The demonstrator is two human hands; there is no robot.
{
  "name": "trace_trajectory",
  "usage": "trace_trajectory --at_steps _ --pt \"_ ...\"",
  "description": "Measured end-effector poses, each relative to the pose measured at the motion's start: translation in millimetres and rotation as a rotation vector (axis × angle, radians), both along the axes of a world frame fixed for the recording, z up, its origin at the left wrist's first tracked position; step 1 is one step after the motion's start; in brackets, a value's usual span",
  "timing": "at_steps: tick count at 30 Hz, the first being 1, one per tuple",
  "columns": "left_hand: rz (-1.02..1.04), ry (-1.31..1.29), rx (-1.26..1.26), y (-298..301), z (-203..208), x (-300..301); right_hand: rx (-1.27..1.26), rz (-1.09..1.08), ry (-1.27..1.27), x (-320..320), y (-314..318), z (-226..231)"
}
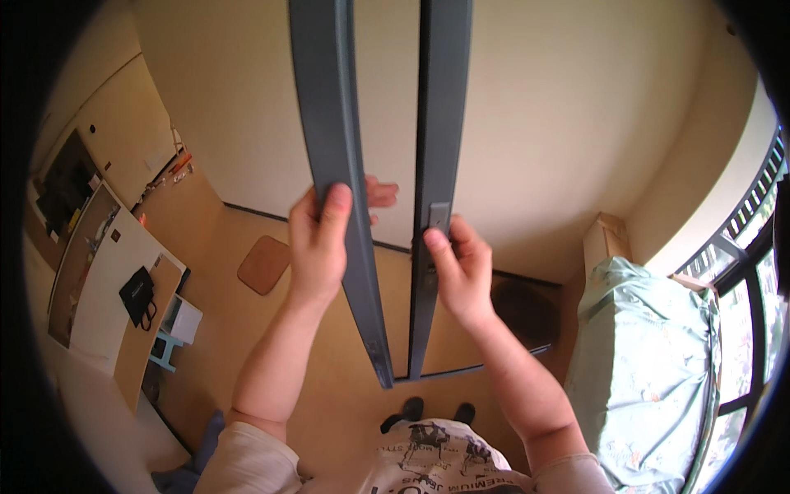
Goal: The person disassembles and reassembles a large rectangular frame using a screwdriver. The person unscrews fasteners, separates the frame segments, and then aligns and screws the segments back together.
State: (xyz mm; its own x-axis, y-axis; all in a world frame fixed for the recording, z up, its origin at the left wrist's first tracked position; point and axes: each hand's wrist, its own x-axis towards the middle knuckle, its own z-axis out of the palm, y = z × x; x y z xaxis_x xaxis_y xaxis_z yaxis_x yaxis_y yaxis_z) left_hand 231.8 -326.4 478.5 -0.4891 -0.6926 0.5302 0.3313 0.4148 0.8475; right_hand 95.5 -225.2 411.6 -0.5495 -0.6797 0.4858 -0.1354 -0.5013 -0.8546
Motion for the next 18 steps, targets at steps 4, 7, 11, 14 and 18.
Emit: trace_trajectory --at_steps 4,7,11,14,18 --pt "0.031 -0.005 0.006 -9 9 4 -0.018 -0.052 -0.025 -47 20 -4" --pt "-0.017 0.021 0.021 -25 10 12 -0.042 -0.085 -0.043 -78 43 9" --pt "0.005 0.030 0.024 -43 18 31 -0.062 -0.130 0.015 -121 76 19" --pt "0.000 0.066 0.101 -64 13 45 -0.087 -0.157 0.052 -159 106 21" --pt "0.081 0.094 0.104 -72 16 56 -0.091 -0.182 0.096 -195 144 29"
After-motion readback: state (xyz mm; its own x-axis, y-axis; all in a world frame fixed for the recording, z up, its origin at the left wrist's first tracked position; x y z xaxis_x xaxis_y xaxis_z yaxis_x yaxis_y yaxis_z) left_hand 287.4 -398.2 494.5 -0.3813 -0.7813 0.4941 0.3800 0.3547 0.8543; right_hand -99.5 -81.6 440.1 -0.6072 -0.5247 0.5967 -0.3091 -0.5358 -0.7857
